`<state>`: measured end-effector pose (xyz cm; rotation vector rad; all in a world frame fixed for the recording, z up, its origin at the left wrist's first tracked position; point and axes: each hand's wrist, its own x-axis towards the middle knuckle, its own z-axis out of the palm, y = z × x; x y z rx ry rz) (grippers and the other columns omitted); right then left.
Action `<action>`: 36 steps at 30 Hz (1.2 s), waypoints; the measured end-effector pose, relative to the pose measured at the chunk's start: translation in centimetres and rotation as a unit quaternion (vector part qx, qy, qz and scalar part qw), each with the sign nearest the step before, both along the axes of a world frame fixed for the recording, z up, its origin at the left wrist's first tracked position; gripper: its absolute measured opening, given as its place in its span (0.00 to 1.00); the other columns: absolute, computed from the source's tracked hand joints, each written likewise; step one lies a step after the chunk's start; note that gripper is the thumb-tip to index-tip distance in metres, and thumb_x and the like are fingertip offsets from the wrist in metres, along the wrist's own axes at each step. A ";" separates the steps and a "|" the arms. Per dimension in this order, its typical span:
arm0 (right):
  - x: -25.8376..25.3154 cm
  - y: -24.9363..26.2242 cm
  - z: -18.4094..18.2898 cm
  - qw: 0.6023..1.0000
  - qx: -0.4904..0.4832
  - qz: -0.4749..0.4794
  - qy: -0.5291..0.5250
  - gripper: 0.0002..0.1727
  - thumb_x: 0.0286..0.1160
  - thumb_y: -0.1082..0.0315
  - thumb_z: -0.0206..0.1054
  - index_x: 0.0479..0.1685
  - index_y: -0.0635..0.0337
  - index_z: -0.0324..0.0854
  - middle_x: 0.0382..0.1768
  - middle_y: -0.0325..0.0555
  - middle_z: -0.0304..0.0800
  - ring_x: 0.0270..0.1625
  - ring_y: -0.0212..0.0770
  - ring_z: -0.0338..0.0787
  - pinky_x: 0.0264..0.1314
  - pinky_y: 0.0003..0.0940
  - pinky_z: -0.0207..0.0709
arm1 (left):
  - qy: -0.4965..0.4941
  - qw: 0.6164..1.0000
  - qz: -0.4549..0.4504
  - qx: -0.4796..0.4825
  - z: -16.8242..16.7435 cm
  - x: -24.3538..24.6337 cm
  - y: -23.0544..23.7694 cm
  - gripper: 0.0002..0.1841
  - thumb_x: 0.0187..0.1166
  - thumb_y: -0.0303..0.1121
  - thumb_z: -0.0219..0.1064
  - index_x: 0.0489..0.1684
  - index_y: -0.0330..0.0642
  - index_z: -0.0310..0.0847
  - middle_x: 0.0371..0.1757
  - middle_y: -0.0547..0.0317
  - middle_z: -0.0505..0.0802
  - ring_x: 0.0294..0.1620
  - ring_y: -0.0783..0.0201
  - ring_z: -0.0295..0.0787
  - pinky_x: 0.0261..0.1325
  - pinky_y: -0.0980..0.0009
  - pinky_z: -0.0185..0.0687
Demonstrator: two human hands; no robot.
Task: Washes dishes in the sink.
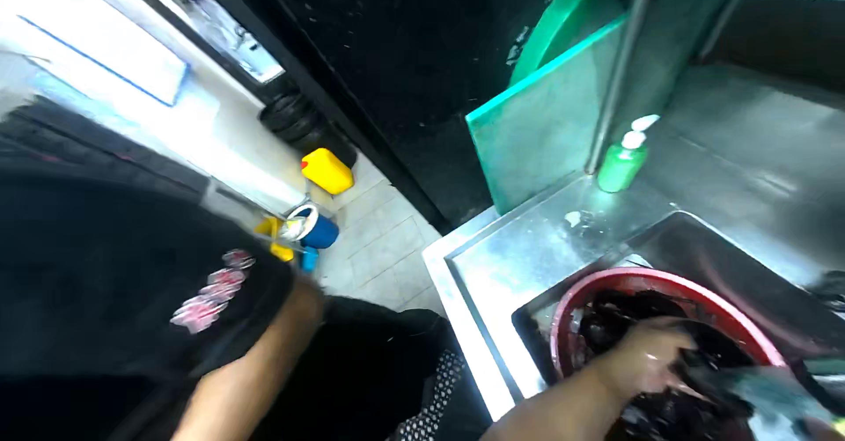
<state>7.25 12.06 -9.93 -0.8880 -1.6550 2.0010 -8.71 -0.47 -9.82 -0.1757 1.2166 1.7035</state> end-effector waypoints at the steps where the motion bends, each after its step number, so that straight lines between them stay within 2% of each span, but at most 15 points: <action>1: -0.2 -0.7 0.6 0.993 0.107 -0.042 -0.019 0.19 0.85 0.70 0.61 0.70 0.73 0.73 0.58 0.54 0.88 0.56 0.40 0.91 0.60 0.40 0.88 | -0.063 0.998 0.027 -0.014 0.0 0.2 0.2 0.25 0.84 0.25 0.55 0.82 0.44 0.67 0.65 0.42 0.86 0.58 0.48 0.86 0.53 0.43 0.86; 3: -0.8 -4.4 2.1 0.955 0.276 -0.063 -0.085 0.26 0.85 0.69 0.61 0.74 0.83 0.67 0.66 0.66 0.81 0.67 0.39 0.84 0.74 0.34 0.78 | -0.131 0.989 0.040 -0.055 -0.2 2.7 1.3 0.20 0.90 0.32 0.54 0.80 0.46 0.69 0.62 0.47 0.88 0.57 0.54 0.87 0.56 0.50 0.87; 5: -1.9 -5.5 1.0 0.896 0.432 -0.027 -0.100 0.24 0.80 0.62 0.60 0.62 0.78 0.81 0.64 0.71 0.84 0.71 0.59 0.83 0.81 0.57 0.70 | -0.167 0.984 0.048 -0.040 0.6 6.2 1.8 0.12 0.92 0.33 0.54 0.63 0.40 0.78 0.46 0.52 0.90 0.45 0.61 0.88 0.50 0.59 0.86; 7: -2.7 -3.8 0.9 0.858 0.493 0.001 -0.145 0.23 0.79 0.55 0.57 0.55 0.62 0.91 0.55 0.62 0.92 0.63 0.62 0.88 0.72 0.67 0.73 | -0.198 0.980 0.008 -0.020 0.6 7.7 1.6 0.11 0.92 0.33 0.51 0.51 0.40 0.79 0.35 0.57 0.89 0.35 0.65 0.86 0.41 0.66 0.85; 9: -2.8 -1.2 2.6 0.913 0.334 0.025 -0.231 0.19 0.80 0.57 0.64 0.52 0.65 0.90 0.48 0.56 0.94 0.55 0.52 0.91 0.65 0.57 0.81 | -0.129 0.977 -0.135 -0.099 0.4 7.1 0.8 0.12 0.91 0.31 0.50 0.62 0.39 0.75 0.34 0.58 0.87 0.31 0.67 0.85 0.37 0.68 0.86; 11: -2.4 1.3 2.2 0.974 0.051 0.009 -0.221 0.15 0.82 0.64 0.63 0.58 0.65 0.84 0.47 0.48 0.93 0.51 0.39 0.93 0.57 0.42 0.88 | -0.065 0.937 -0.282 -0.196 1.2 6.2 0.1 0.13 0.90 0.35 0.52 0.63 0.40 0.75 0.32 0.59 0.84 0.27 0.67 0.79 0.34 0.68 0.79; 14: -1.0 -0.6 -1.0 0.965 -0.235 -0.091 -0.069 0.22 0.91 0.57 0.47 0.69 0.62 0.76 0.53 0.53 0.91 0.54 0.45 0.92 0.56 0.51 0.88 | -0.069 0.944 -0.246 -0.210 -0.9 7.1 0.3 0.16 0.89 0.32 0.59 0.69 0.36 0.76 0.49 0.49 0.84 0.40 0.61 0.79 0.45 0.61 0.80; 16: -1.3 -3.9 -2.3 0.963 -0.201 -0.158 -0.081 0.28 0.93 0.49 0.47 0.80 0.57 0.68 0.58 0.50 0.89 0.55 0.43 0.90 0.55 0.48 0.88 | -0.004 0.946 -0.161 -0.281 -3.5 8.5 1.4 0.15 0.86 0.30 0.61 0.65 0.31 0.78 0.51 0.43 0.85 0.45 0.56 0.80 0.50 0.57 0.79; 19: -0.7 -6.6 -3.2 0.971 -0.033 -0.164 -0.170 0.42 0.78 0.60 0.68 0.91 0.59 0.52 0.74 0.55 0.79 0.67 0.44 0.87 0.65 0.46 0.87 | 0.223 0.916 -0.109 -0.314 -5.9 9.5 1.6 0.22 0.84 0.37 0.67 0.69 0.30 0.82 0.67 0.36 0.89 0.71 0.47 0.85 0.79 0.52 0.75; 23: 3.7 -2.8 -1.8 0.889 0.216 -0.252 -0.316 0.38 0.70 0.75 0.71 0.84 0.70 0.64 0.77 0.66 0.76 0.78 0.53 0.80 0.80 0.52 0.75 | 0.469 0.774 -0.389 -0.171 -5.9 6.2 1.4 0.28 0.91 0.55 0.50 0.75 0.45 0.81 0.74 0.50 0.87 0.79 0.55 0.79 0.86 0.52 0.67; 26: 10.1 2.0 0.0 0.814 0.290 -0.354 -0.359 0.39 0.65 0.79 0.71 0.82 0.76 0.64 0.77 0.71 0.74 0.80 0.58 0.77 0.84 0.52 0.69 | 0.508 0.660 -0.480 -0.276 -8.2 1.3 0.4 0.24 0.84 0.47 0.62 0.74 0.48 0.82 0.73 0.46 0.86 0.76 0.44 0.80 0.77 0.42 0.75; 29: 17.9 5.5 0.5 0.780 0.172 -0.486 -0.356 0.37 0.73 0.74 0.68 0.84 0.69 0.60 0.72 0.65 0.78 0.69 0.52 0.85 0.69 0.52 0.82 | 0.514 0.575 -0.520 -0.368 -13.7 -3.4 0.2 0.28 0.79 0.34 0.67 0.82 0.46 0.74 0.84 0.36 0.73 0.86 0.33 0.65 0.80 0.35 0.68; 32: 22.5 6.8 -0.1 0.807 -0.046 -0.557 -0.192 0.24 0.89 0.62 0.59 0.78 0.62 0.63 0.50 0.57 0.87 0.40 0.48 0.92 0.39 0.48 0.91 | 0.492 0.554 -0.556 -0.376 -17.8 -6.0 -0.1 0.32 0.76 0.28 0.67 0.85 0.52 0.72 0.89 0.38 0.67 0.86 0.31 0.64 0.77 0.33 0.70; 34: 24.0 6.3 -0.2 0.794 -0.143 -0.575 -0.136 0.24 0.91 0.51 0.55 0.71 0.61 0.69 0.43 0.54 0.88 0.36 0.47 0.91 0.37 0.45 0.90 | 0.480 0.523 -0.584 -0.392 -18.3 -6.3 0.3 0.30 0.79 0.30 0.64 0.85 0.56 0.71 0.89 0.40 0.67 0.81 0.31 0.70 0.72 0.32 0.75; 36: 24.2 5.3 0.3 0.775 -0.114 -0.605 -0.144 0.25 0.90 0.47 0.56 0.69 0.59 0.72 0.40 0.51 0.88 0.35 0.44 0.90 0.36 0.44 0.88 | 0.483 0.487 -0.605 -0.405 -18.7 -6.1 0.6 0.28 0.81 0.31 0.63 0.83 0.55 0.74 0.88 0.40 0.69 0.76 0.29 0.76 0.65 0.31 0.80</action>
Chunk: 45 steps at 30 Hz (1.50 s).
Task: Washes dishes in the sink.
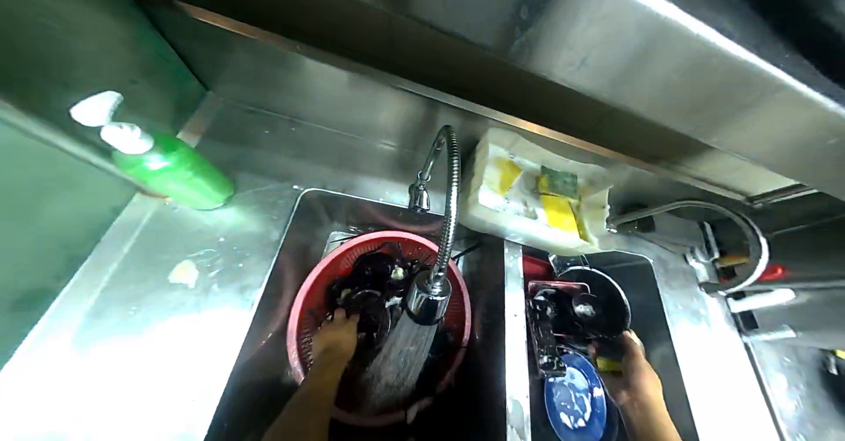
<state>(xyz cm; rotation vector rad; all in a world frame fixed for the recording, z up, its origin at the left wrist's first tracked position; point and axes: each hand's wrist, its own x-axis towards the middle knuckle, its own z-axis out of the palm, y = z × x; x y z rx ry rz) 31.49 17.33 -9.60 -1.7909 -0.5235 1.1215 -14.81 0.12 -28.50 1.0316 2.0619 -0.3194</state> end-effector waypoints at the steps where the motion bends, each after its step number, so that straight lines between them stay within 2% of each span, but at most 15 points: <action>1: -0.3 -0.4 0.5 0.999 0.026 -0.004 -0.044 0.25 0.90 0.47 0.55 0.68 0.58 0.72 0.39 0.48 0.88 0.33 0.42 0.90 0.33 0.43 0.88 | -0.001 1.000 -0.007 -0.009 0.0 0.2 0.1 0.27 0.82 0.31 0.62 0.83 0.52 0.74 0.87 0.39 0.69 0.75 0.29 0.77 0.63 0.30 0.80; 8: -5.9 1.5 5.0 0.980 0.165 0.060 -0.090 0.25 0.94 0.54 0.48 0.81 0.57 0.57 0.46 0.45 0.86 0.37 0.41 0.91 0.37 0.42 0.90 | -0.086 0.981 0.034 0.172 7.0 -0.3 -1.1 0.35 0.75 0.23 0.64 0.88 0.41 0.62 0.90 0.45 0.66 0.85 0.45 0.71 0.81 0.49 0.74; 10: -8.1 2.9 6.1 0.964 0.230 0.101 -0.092 0.26 0.93 0.53 0.46 0.83 0.57 0.57 0.53 0.44 0.86 0.45 0.40 0.91 0.46 0.43 0.90 | -0.129 0.935 0.009 0.330 9.9 0.5 -2.3 0.36 0.63 0.20 0.71 0.79 0.39 0.73 0.85 0.43 0.74 0.87 0.46 0.68 0.86 0.50 0.68; 13: -12.6 5.9 8.1 0.922 0.292 0.203 -0.151 0.25 0.88 0.61 0.51 0.81 0.56 0.60 0.59 0.37 0.82 0.53 0.30 0.87 0.57 0.35 0.86 | -0.002 0.823 -0.041 0.567 10.4 1.7 -3.4 0.33 0.42 0.24 0.80 0.59 0.48 0.87 0.67 0.41 0.87 0.71 0.37 0.82 0.69 0.42 0.83; 15: -14.9 9.1 9.1 0.855 0.302 0.303 -0.293 0.28 0.82 0.66 0.59 0.80 0.64 0.63 0.65 0.49 0.80 0.59 0.36 0.86 0.63 0.38 0.84 | 0.062 0.853 0.060 0.515 8.7 1.6 -3.7 0.31 0.51 0.19 0.77 0.64 0.42 0.87 0.66 0.32 0.86 0.70 0.31 0.81 0.69 0.38 0.80; 17: -18.0 12.7 10.3 0.765 0.240 0.411 -0.433 0.31 0.79 0.63 0.67 0.80 0.66 0.69 0.74 0.70 0.75 0.71 0.62 0.82 0.72 0.63 0.76 | -0.013 0.868 0.314 0.384 8.2 1.7 -3.3 0.32 0.67 0.16 0.67 0.78 0.38 0.74 0.76 0.32 0.79 0.79 0.39 0.75 0.80 0.45 0.72; 21: -21.9 20.8 5.9 0.618 0.085 0.595 -0.506 0.25 0.80 0.58 0.70 0.74 0.55 0.79 0.70 0.68 0.81 0.71 0.72 0.81 0.67 0.79 0.72 | -0.319 0.645 0.653 0.235 11.5 5.5 -3.9 0.25 0.85 0.23 0.58 0.82 0.42 0.66 0.62 0.41 0.88 0.52 0.50 0.91 0.46 0.51 0.91; 26: -23.6 23.7 0.5 0.536 -0.034 0.658 -0.528 0.31 0.82 0.64 0.68 0.81 0.70 0.69 0.81 0.74 0.69 0.83 0.73 0.68 0.79 0.73 0.64 | -0.489 0.574 0.623 0.207 14.4 9.5 -3.8 0.22 0.92 0.32 0.54 0.84 0.42 0.64 0.61 0.45 0.91 0.58 0.53 0.92 0.56 0.51 0.91; 28: -23.8 22.7 3.0 0.555 -0.013 0.663 -0.502 0.28 0.78 0.64 0.70 0.75 0.69 0.73 0.73 0.73 0.77 0.76 0.72 0.76 0.73 0.74 0.69 | -0.545 0.500 0.640 0.205 14.8 9.7 -3.7 0.18 0.90 0.30 0.52 0.76 0.40 0.69 0.54 0.45 0.92 0.52 0.53 0.93 0.53 0.52 0.91; 30: -22.4 21.5 6.3 0.640 0.047 0.649 -0.408 0.25 0.78 0.64 0.73 0.72 0.60 0.77 0.62 0.66 0.86 0.64 0.64 0.86 0.65 0.70 0.78 | -0.564 0.372 0.709 0.202 14.9 10.1 -3.2 0.17 0.94 0.36 0.42 0.58 0.37 0.76 0.43 0.43 0.92 0.41 0.51 0.93 0.41 0.56 0.92; 32: -21.0 18.5 9.9 0.724 0.090 0.601 -0.326 0.23 0.81 0.66 0.69 0.75 0.49 0.77 0.62 0.59 0.87 0.58 0.58 0.89 0.59 0.66 0.82 | -0.559 0.268 0.757 0.208 13.8 10.7 -2.2 0.23 0.95 0.47 0.38 0.60 0.40 0.74 0.46 0.46 0.91 0.40 0.56 0.92 0.40 0.62 0.91; 36: -19.3 5.5 9.9 0.777 0.132 0.564 -0.246 0.33 0.76 0.70 0.67 0.84 0.45 0.70 0.65 0.52 0.87 0.55 0.48 0.90 0.53 0.54 0.87 | -0.568 0.295 0.752 0.159 12.7 12.6 0.3 0.20 0.96 0.43 0.40 0.67 0.37 0.69 0.51 0.44 0.90 0.37 0.59 0.91 0.37 0.68 0.90; 39: -19.0 -6.1 2.9 0.683 0.285 0.610 -0.283 0.31 0.66 0.62 0.69 0.76 0.51 0.82 0.74 0.62 0.79 0.76 0.57 0.80 0.76 0.56 0.77 | -0.584 0.364 0.711 0.145 16.2 14.5 1.7 0.21 0.97 0.43 0.40 0.63 0.37 0.72 0.47 0.47 0.90 0.42 0.59 0.90 0.46 0.65 0.89; 43: -20.7 -10.6 -0.5 0.575 0.453 0.543 -0.412 0.21 0.79 0.44 0.60 0.68 0.30 0.84 0.70 0.48 0.87 0.72 0.53 0.85 0.70 0.57 0.79 | -0.613 0.407 0.653 0.177 19.9 15.3 0.7 0.23 0.96 0.43 0.35 0.47 0.44 0.78 0.34 0.56 0.91 0.37 0.63 0.90 0.42 0.63 0.89; 45: -22.4 -8.5 2.5 0.594 0.404 0.565 -0.405 0.19 0.72 0.46 0.66 0.59 0.38 0.91 0.65 0.47 0.91 0.70 0.53 0.88 0.68 0.63 0.78 | -0.609 0.511 0.583 0.168 19.8 14.4 0.6 0.15 0.95 0.33 0.40 0.50 0.43 0.75 0.34 0.59 0.89 0.34 0.67 0.87 0.41 0.67 0.87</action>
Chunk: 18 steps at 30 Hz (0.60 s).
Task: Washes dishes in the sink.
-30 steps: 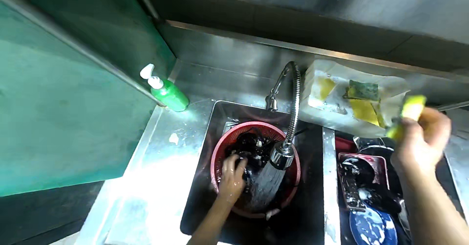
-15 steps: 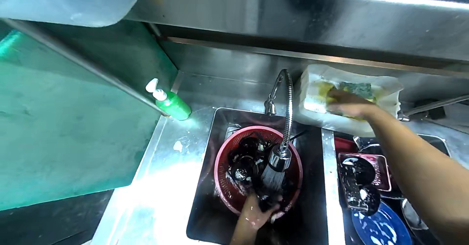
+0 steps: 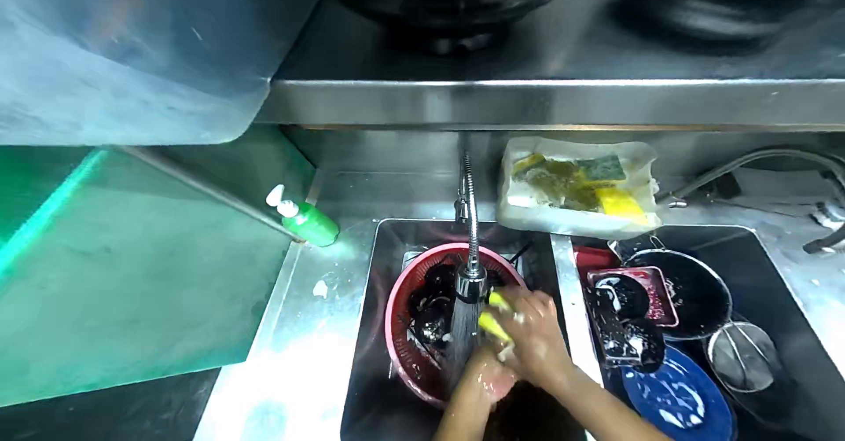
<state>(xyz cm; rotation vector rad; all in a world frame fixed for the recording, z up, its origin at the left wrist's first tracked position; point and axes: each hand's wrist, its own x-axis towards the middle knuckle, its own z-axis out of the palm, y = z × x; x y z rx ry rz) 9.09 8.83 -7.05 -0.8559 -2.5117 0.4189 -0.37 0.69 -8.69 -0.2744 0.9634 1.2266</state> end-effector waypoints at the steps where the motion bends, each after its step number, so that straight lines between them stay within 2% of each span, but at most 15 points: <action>1: -0.8 1.5 2.5 0.993 -0.107 -0.009 -0.046 0.19 0.73 0.48 0.68 0.57 0.42 0.92 0.62 0.44 0.93 0.68 0.49 0.89 0.70 0.60 0.78 | 0.064 0.996 -0.068 -0.007 0.2 -0.6 0.3 0.11 0.92 0.28 0.45 0.49 0.42 0.75 0.30 0.62 0.86 0.27 0.71 0.82 0.32 0.73 0.82; 2: -1.3 3.5 4.9 0.960 -0.263 -0.013 -0.095 0.20 0.76 0.50 0.68 0.59 0.48 0.91 0.61 0.44 0.93 0.66 0.46 0.89 0.72 0.56 0.79 | 0.118 0.985 -0.129 -0.004 0.9 -1.2 0.7 0.08 0.90 0.27 0.49 0.49 0.42 0.75 0.27 0.63 0.83 0.21 0.72 0.76 0.25 0.75 0.74; 3: -1.4 5.4 6.0 0.903 -0.418 -0.019 -0.096 0.20 0.78 0.53 0.69 0.61 0.54 0.89 0.56 0.47 0.93 0.61 0.45 0.90 0.69 0.53 0.80 | 0.144 0.976 -0.165 0.013 1.9 -1.4 0.9 0.06 0.89 0.26 0.52 0.51 0.43 0.75 0.27 0.62 0.84 0.20 0.72 0.75 0.22 0.75 0.72; 4: -1.0 6.6 5.9 0.836 -0.546 -0.036 -0.053 0.19 0.77 0.57 0.71 0.60 0.58 0.87 0.53 0.47 0.92 0.58 0.42 0.90 0.67 0.47 0.81 | 0.146 0.975 -0.168 0.029 2.9 -1.3 0.9 0.07 0.88 0.27 0.55 0.55 0.42 0.75 0.29 0.60 0.86 0.21 0.70 0.79 0.22 0.74 0.76; 5: -0.4 6.9 5.1 0.772 -0.632 -0.066 0.024 0.17 0.76 0.60 0.71 0.57 0.61 0.86 0.49 0.47 0.92 0.53 0.39 0.90 0.63 0.43 0.83 | 0.138 0.979 -0.145 0.033 3.8 -0.9 1.1 0.08 0.88 0.28 0.55 0.56 0.42 0.77 0.31 0.59 0.89 0.25 0.68 0.84 0.25 0.72 0.81; 7: 0.8 5.9 2.6 0.634 -0.731 -0.127 0.215 0.14 0.77 0.65 0.66 0.55 0.63 0.83 0.44 0.48 0.92 0.47 0.40 0.92 0.52 0.41 0.88 | 0.148 0.985 -0.087 -0.004 4.3 0.3 1.9 0.11 0.93 0.34 0.49 0.54 0.41 0.77 0.34 0.55 0.89 0.30 0.64 0.86 0.29 0.67 0.84; 8: 1.5 4.9 1.1 0.554 -0.763 -0.136 0.305 0.13 0.79 0.65 0.61 0.56 0.62 0.81 0.43 0.50 0.92 0.45 0.42 0.93 0.49 0.43 0.89 | 0.183 0.979 -0.085 -0.025 3.9 0.9 2.0 0.13 0.94 0.36 0.49 0.58 0.39 0.77 0.38 0.53 0.89 0.34 0.61 0.87 0.33 0.63 0.85; 10: 2.7 2.4 -1.7 0.414 -0.786 -0.144 0.436 0.20 0.85 0.58 0.51 0.60 0.62 0.80 0.46 0.55 0.93 0.48 0.48 0.94 0.49 0.48 0.90 | 0.300 0.946 -0.112 -0.055 2.2 2.3 2.0 0.16 0.91 0.35 0.56 0.64 0.32 0.78 0.47 0.44 0.89 0.44 0.55 0.86 0.43 0.55 0.85; 12: 3.1 -0.5 -2.8 0.341 -0.764 -0.209 0.506 0.25 0.90 0.51 0.42 0.62 0.57 0.79 0.49 0.53 0.91 0.50 0.46 0.92 0.50 0.48 0.89 | 0.455 0.881 -0.108 -0.077 0.2 3.8 2.4 0.16 0.85 0.37 0.65 0.56 0.31 0.83 0.44 0.43 0.91 0.47 0.54 0.88 0.52 0.53 0.85; 13: 3.2 -1.9 -2.8 0.318 -0.749 -0.244 0.527 0.26 0.91 0.50 0.41 0.65 0.56 0.78 0.52 0.53 0.91 0.54 0.47 0.92 0.54 0.50 0.87 | 0.527 0.839 -0.097 -0.094 -0.8 4.2 2.9 0.18 0.84 0.42 0.67 0.54 0.33 0.86 0.43 0.43 0.93 0.48 0.52 0.91 0.56 0.49 0.85; 14: 3.3 -2.8 -2.5 0.312 -0.734 -0.277 0.536 0.26 0.92 0.50 0.41 0.67 0.55 0.76 0.54 0.54 0.90 0.56 0.48 0.91 0.55 0.52 0.86 | 0.588 0.796 -0.095 -0.105 -1.4 4.3 3.5 0.20 0.85 0.46 0.67 0.57 0.36 0.88 0.46 0.44 0.95 0.52 0.50 0.93 0.61 0.46 0.85; 15: 3.5 -3.1 -1.9 0.338 -0.714 -0.305 0.532 0.24 0.93 0.52 0.41 0.70 0.56 0.75 0.55 0.54 0.90 0.56 0.49 0.91 0.55 0.52 0.87 | 0.629 0.766 -0.089 -0.098 -1.5 4.1 4.4 0.20 0.87 0.44 0.65 0.62 0.36 0.87 0.51 0.43 0.95 0.57 0.48 0.93 0.65 0.44 0.83; 16: 3.9 -3.1 -1.0 0.395 -0.687 -0.333 0.511 0.22 0.95 0.56 0.43 0.71 0.59 0.73 0.54 0.56 0.90 0.54 0.50 0.92 0.53 0.51 0.88 | 0.649 0.753 -0.079 -0.073 -1.3 3.8 5.2 0.18 0.88 0.39 0.63 0.67 0.37 0.85 0.58 0.43 0.94 0.62 0.49 0.91 0.70 0.46 0.81; 18: 5.8 -2.4 1.4 0.558 -0.603 -0.350 0.451 0.18 0.94 0.62 0.51 0.63 0.69 0.77 0.45 0.59 0.92 0.45 0.51 0.94 0.46 0.49 0.91 | 0.651 0.756 -0.069 0.009 -0.7 2.8 6.3 0.21 0.87 0.25 0.55 0.78 0.41 0.78 0.75 0.50 0.87 0.75 0.57 0.84 0.80 0.55 0.76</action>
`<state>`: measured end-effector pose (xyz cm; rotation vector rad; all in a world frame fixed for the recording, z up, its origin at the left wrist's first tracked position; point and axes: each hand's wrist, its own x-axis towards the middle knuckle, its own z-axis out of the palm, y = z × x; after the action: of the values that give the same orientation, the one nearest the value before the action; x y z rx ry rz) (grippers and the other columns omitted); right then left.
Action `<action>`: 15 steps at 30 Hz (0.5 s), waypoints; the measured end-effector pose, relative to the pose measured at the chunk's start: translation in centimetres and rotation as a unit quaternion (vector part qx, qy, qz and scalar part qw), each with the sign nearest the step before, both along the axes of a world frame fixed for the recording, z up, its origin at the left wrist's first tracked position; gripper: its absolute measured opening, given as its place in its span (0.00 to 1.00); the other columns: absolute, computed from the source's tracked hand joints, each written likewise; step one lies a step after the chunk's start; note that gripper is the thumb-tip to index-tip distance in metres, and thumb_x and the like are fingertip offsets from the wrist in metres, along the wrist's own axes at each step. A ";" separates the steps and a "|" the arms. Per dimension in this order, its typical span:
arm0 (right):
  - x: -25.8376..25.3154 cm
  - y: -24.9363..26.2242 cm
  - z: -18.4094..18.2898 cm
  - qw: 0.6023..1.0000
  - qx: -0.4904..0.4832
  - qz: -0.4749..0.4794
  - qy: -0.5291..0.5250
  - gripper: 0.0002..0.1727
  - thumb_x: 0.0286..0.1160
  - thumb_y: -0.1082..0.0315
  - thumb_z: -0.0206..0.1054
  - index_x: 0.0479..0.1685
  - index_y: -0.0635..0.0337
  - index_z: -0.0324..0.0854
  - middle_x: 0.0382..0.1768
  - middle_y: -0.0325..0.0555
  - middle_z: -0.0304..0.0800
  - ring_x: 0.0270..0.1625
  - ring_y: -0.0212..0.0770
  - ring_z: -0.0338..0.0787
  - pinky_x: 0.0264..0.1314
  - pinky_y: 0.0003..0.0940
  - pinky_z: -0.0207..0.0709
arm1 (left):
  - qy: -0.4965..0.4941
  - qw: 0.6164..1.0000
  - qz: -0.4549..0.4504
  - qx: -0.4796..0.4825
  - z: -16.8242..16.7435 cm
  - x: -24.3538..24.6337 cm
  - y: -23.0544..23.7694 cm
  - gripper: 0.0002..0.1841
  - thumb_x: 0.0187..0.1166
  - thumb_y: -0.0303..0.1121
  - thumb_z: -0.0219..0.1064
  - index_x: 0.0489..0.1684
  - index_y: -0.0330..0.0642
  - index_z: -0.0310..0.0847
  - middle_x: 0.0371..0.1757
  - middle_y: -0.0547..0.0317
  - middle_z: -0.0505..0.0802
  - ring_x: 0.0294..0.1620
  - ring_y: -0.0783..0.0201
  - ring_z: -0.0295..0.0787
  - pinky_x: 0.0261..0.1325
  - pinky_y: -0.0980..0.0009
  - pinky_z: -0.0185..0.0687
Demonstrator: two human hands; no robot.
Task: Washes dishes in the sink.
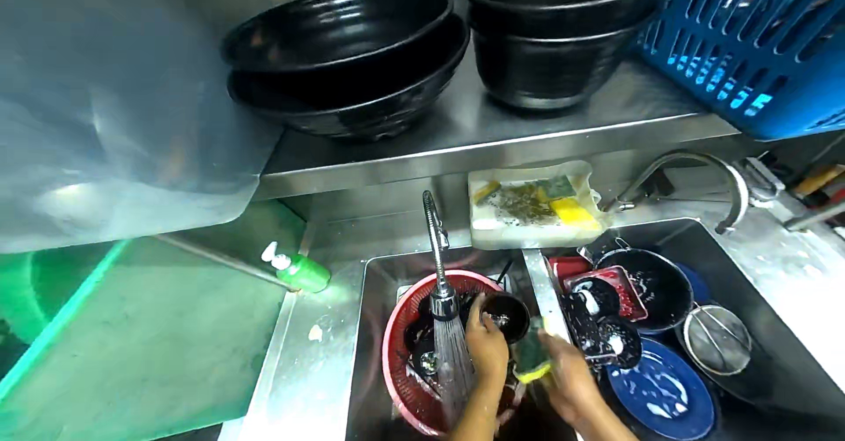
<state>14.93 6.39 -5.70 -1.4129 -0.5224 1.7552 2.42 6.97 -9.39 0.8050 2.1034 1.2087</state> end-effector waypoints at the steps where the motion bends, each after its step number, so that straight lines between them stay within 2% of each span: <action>1: 1.0 0.7 1.2 0.995 0.078 0.021 -0.055 0.17 0.91 0.64 0.56 0.57 0.71 0.81 0.41 0.59 0.93 0.42 0.50 0.96 0.45 0.48 0.92 | -0.008 0.999 -0.019 0.026 0.3 -0.6 0.4 0.25 0.84 0.20 0.54 0.81 0.44 0.76 0.80 0.54 0.83 0.78 0.60 0.81 0.81 0.57 0.75; 3: 2.0 2.4 3.3 0.961 0.212 0.050 -0.173 0.14 0.85 0.62 0.62 0.52 0.65 0.86 0.39 0.51 0.94 0.40 0.44 0.95 0.45 0.43 0.92 | -0.046 0.994 -0.066 0.076 0.9 -1.2 0.5 0.28 0.79 0.18 0.56 0.82 0.43 0.75 0.82 0.54 0.81 0.82 0.61 0.77 0.84 0.59 0.72; 4: 1.9 3.0 4.0 0.930 0.264 0.064 -0.247 0.14 0.83 0.60 0.64 0.51 0.62 0.87 0.39 0.47 0.94 0.41 0.41 0.94 0.47 0.41 0.91 | -0.102 0.984 -0.093 0.115 1.3 -0.9 0.2 0.27 0.80 0.21 0.58 0.82 0.39 0.73 0.83 0.50 0.78 0.84 0.59 0.72 0.86 0.59 0.69; 5: 1.5 3.5 4.3 0.893 0.306 0.086 -0.318 0.16 0.82 0.58 0.65 0.53 0.61 0.87 0.43 0.46 0.93 0.44 0.39 0.93 0.50 0.42 0.90 | -0.165 0.968 -0.116 0.150 1.7 -0.3 -0.2 0.27 0.82 0.30 0.60 0.83 0.38 0.71 0.85 0.48 0.76 0.86 0.57 0.69 0.87 0.57 0.67; 6: 0.9 3.8 4.3 0.858 0.347 0.110 -0.362 0.18 0.82 0.56 0.65 0.54 0.62 0.88 0.46 0.48 0.92 0.48 0.41 0.92 0.55 0.44 0.89 | -0.214 0.953 -0.129 0.173 2.2 0.4 -0.6 0.30 0.83 0.42 0.61 0.83 0.38 0.70 0.85 0.48 0.74 0.85 0.57 0.68 0.84 0.56 0.69; 8: -0.3 4.0 3.6 0.811 0.418 0.177 -0.369 0.18 0.82 0.55 0.65 0.52 0.61 0.89 0.48 0.50 0.93 0.51 0.42 0.92 0.60 0.44 0.88 | -0.277 0.930 -0.136 0.198 2.8 1.2 -1.3 0.43 0.80 0.64 0.59 0.86 0.39 0.66 0.83 0.49 0.76 0.79 0.58 0.76 0.73 0.56 0.81; 9: -0.3 3.9 3.7 0.796 0.431 0.258 -0.337 0.18 0.83 0.55 0.64 0.52 0.61 0.90 0.49 0.50 0.93 0.54 0.43 0.92 0.63 0.45 0.87 | -0.283 0.927 -0.134 0.207 2.7 0.8 -1.6 0.46 0.79 0.68 0.57 0.85 0.38 0.66 0.81 0.48 0.78 0.76 0.59 0.78 0.72 0.57 0.83; 10: 0.0 4.1 4.0 0.769 0.432 0.370 -0.291 0.17 0.83 0.58 0.62 0.52 0.62 0.89 0.51 0.52 0.93 0.56 0.46 0.92 0.66 0.49 0.85 | -0.272 0.928 -0.139 0.213 2.7 -0.1 -1.8 0.44 0.82 0.67 0.52 0.82 0.34 0.69 0.78 0.46 0.81 0.75 0.59 0.79 0.74 0.59 0.81; 11: 0.1 4.5 4.2 0.718 0.442 0.477 -0.248 0.15 0.83 0.61 0.62 0.50 0.64 0.89 0.52 0.55 0.93 0.58 0.48 0.91 0.68 0.51 0.83 | -0.257 0.930 -0.160 0.209 2.7 -1.3 -2.0 0.40 0.87 0.63 0.47 0.77 0.32 0.74 0.76 0.46 0.83 0.76 0.59 0.80 0.78 0.60 0.77; 12: 0.1 4.9 4.3 0.651 0.468 0.554 -0.223 0.14 0.83 0.64 0.61 0.49 0.64 0.88 0.55 0.55 0.93 0.61 0.50 0.91 0.71 0.52 0.82 | -0.254 0.930 -0.187 0.187 3.0 -2.4 -2.3 0.36 0.90 0.58 0.43 0.73 0.32 0.78 0.74 0.48 0.86 0.76 0.60 0.80 0.80 0.60 0.74; 13: 0.0 5.0 4.2 0.590 0.510 0.588 -0.215 0.12 0.84 0.66 0.62 0.47 0.64 0.88 0.55 0.53 0.93 0.62 0.49 0.91 0.71 0.51 0.82 | -0.285 0.926 -0.203 0.142 3.7 -3.0 -2.8 0.34 0.92 0.55 0.41 0.73 0.36 0.80 0.73 0.52 0.87 0.75 0.62 0.81 0.79 0.62 0.75; 14: -0.1 4.8 3.7 0.544 0.572 0.572 -0.222 0.10 0.83 0.66 0.63 0.45 0.62 0.88 0.53 0.51 0.94 0.62 0.47 0.92 0.71 0.48 0.83 | -0.353 0.911 -0.192 0.088 4.6 -3.2 -3.3 0.33 0.93 0.55 0.38 0.74 0.41 0.80 0.69 0.55 0.89 0.69 0.63 0.85 0.72 0.62 0.81; 15: -0.3 4.6 3.1 0.511 0.637 0.523 -0.244 0.09 0.83 0.67 0.64 0.44 0.60 0.88 0.54 0.47 0.94 0.64 0.45 0.91 0.73 0.44 0.83 | -0.428 0.890 -0.148 0.045 5.5 -2.9 -3.6 0.33 0.93 0.57 0.38 0.72 0.44 0.81 0.60 0.52 0.93 0.57 0.58 0.91 0.57 0.57 0.89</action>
<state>14.63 10.99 -2.60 -0.2593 -2.6999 0.8547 -0.47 3.38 -3.91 0.4644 1.1664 1.1944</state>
